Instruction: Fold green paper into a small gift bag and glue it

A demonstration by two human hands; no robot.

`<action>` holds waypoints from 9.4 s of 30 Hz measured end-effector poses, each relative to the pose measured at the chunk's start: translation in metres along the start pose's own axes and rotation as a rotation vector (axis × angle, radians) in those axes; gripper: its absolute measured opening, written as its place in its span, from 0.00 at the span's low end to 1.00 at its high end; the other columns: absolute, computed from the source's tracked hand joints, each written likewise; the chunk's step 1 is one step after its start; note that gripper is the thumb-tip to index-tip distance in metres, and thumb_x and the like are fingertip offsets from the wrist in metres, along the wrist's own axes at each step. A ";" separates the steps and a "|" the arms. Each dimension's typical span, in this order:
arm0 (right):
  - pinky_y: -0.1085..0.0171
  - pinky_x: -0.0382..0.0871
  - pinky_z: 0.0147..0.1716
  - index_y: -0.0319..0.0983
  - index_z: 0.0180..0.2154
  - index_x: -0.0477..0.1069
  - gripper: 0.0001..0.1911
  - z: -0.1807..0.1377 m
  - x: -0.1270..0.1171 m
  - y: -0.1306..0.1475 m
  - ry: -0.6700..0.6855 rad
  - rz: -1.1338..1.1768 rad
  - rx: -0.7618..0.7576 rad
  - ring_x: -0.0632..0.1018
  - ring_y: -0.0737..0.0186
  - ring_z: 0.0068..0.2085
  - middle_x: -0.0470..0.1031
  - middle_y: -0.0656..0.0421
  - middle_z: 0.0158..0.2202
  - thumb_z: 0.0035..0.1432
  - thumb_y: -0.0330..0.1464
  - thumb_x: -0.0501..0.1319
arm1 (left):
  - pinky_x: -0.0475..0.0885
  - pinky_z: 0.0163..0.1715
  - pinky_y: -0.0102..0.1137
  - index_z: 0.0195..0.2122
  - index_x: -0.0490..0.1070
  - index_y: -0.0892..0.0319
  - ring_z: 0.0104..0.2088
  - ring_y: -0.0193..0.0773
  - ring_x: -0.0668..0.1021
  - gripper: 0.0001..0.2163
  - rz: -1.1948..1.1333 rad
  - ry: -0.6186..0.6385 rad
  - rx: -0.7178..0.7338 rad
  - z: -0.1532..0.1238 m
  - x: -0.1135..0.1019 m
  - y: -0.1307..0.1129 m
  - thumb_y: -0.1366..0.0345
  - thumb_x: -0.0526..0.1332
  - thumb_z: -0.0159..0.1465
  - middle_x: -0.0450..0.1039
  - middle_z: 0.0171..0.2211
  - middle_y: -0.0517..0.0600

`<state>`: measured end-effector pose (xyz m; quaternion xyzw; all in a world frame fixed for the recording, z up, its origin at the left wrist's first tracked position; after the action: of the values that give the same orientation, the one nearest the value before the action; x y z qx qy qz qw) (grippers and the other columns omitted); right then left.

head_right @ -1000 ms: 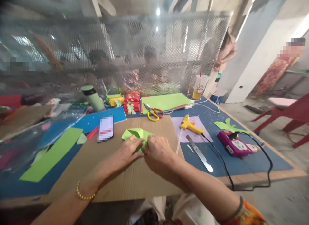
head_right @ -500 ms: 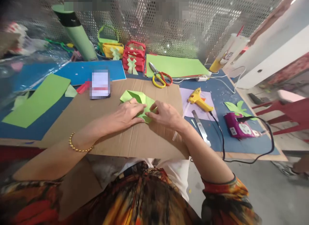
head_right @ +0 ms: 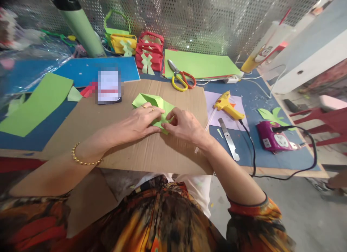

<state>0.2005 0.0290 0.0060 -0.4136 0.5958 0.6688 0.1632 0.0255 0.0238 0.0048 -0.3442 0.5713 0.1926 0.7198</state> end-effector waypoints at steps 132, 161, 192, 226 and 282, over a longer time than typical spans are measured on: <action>0.64 0.68 0.27 0.40 0.60 0.64 0.30 -0.013 0.012 -0.019 -0.129 0.450 -0.101 0.73 0.69 0.26 0.73 0.65 0.33 0.56 0.34 0.65 | 0.71 0.56 0.45 0.45 0.74 0.64 0.48 0.47 0.80 0.12 0.270 -0.120 0.102 0.003 0.004 -0.008 0.76 0.51 0.71 0.72 0.63 0.63; 0.65 0.68 0.31 0.42 0.43 0.74 0.11 -0.015 0.018 -0.015 -0.424 -0.073 -0.392 0.69 0.67 0.32 0.67 0.60 0.38 0.59 0.24 0.61 | 0.71 0.57 0.44 0.49 0.74 0.64 0.53 0.47 0.79 0.14 0.168 -0.173 0.120 0.003 0.004 -0.006 0.77 0.50 0.71 0.72 0.63 0.61; 0.65 0.63 0.30 0.38 0.43 0.80 0.16 -0.027 0.013 -0.014 -0.258 -0.407 -0.467 0.76 0.63 0.37 0.78 0.53 0.42 0.68 0.26 0.53 | 0.73 0.54 0.47 0.40 0.75 0.66 0.48 0.50 0.77 0.10 0.215 -0.050 0.063 0.003 0.001 -0.010 0.77 0.55 0.65 0.69 0.65 0.63; 0.57 0.62 0.33 0.38 0.31 0.78 0.15 -0.029 0.000 -0.015 -0.348 -0.535 -0.517 0.67 0.58 0.33 0.71 0.52 0.32 0.62 0.25 0.54 | 0.72 0.45 0.42 0.46 0.74 0.66 0.45 0.50 0.77 0.07 0.290 -0.112 0.080 0.011 0.011 -0.009 0.69 0.59 0.71 0.80 0.53 0.62; 0.40 0.65 0.65 0.39 0.48 0.73 0.18 -0.035 0.014 -0.018 -0.108 -0.325 -0.724 0.78 0.49 0.58 0.77 0.45 0.57 0.71 0.46 0.57 | 0.68 0.44 0.39 0.40 0.79 0.60 0.43 0.46 0.77 0.11 0.346 -0.093 0.021 0.019 -0.006 -0.005 0.69 0.56 0.73 0.78 0.40 0.55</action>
<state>0.2179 -0.0029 -0.0145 -0.4975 0.2390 0.8218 0.1414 0.0403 0.0343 0.0145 -0.2239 0.5901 0.3235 0.7050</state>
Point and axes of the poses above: each hand's wrist, its own z-axis towards the middle knuckle, its own x-axis out of the palm, y = z × x, the point moved 3 cm from there along z, towards the middle knuckle
